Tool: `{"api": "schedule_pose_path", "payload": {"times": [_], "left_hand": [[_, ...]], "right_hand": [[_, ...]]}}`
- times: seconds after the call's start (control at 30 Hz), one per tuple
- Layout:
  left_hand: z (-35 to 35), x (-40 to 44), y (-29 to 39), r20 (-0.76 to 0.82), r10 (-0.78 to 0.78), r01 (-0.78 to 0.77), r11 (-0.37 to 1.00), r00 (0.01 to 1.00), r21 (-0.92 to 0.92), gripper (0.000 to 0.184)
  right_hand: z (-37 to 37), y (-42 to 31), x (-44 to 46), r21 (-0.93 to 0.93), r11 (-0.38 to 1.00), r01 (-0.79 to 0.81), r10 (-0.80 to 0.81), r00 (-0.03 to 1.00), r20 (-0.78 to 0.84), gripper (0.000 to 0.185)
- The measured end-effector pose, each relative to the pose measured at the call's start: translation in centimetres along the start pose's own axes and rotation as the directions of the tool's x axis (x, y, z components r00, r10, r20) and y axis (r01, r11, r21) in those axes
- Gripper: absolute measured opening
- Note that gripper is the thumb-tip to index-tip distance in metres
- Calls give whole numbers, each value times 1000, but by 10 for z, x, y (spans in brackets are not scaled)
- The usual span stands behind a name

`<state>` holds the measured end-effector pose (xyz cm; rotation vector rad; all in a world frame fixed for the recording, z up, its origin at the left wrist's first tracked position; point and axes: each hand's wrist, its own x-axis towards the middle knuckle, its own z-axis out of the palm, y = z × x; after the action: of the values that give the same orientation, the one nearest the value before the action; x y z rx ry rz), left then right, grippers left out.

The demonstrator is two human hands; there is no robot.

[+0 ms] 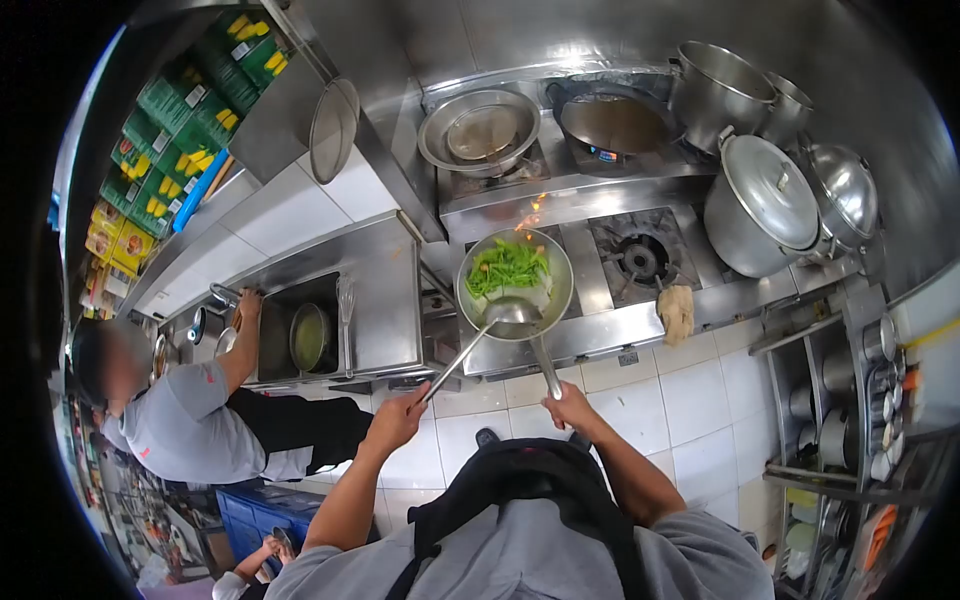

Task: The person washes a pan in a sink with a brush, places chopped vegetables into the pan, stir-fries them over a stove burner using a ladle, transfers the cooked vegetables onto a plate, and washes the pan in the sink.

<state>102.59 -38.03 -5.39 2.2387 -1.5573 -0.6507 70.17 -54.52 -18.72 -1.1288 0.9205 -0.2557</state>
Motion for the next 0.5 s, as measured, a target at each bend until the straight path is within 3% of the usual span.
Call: {"api": "schedule_pose_path", "payload": {"times": [0.17, 0.23, 0.33, 0.5], "left_hand": [[25, 39, -17, -79, 83, -85, 996, 993, -21, 41], [25, 69, -1, -72, 18, -20, 999, 997, -34, 41], [20, 69, 14, -83, -40, 34, 997, 996, -65, 42], [18, 11, -15, -49, 84, -88, 992, 995, -94, 42]], "right_hand": [[-14, -50, 63, 56, 994, -89, 88, 996, 22, 21], [-10, -59, 67, 50, 990, -130, 130, 991, 6, 21], [-3, -25, 56, -17, 998, 62, -63, 997, -44, 21], [-6, 8, 30, -11, 998, 57, -57, 998, -25, 20]]}}
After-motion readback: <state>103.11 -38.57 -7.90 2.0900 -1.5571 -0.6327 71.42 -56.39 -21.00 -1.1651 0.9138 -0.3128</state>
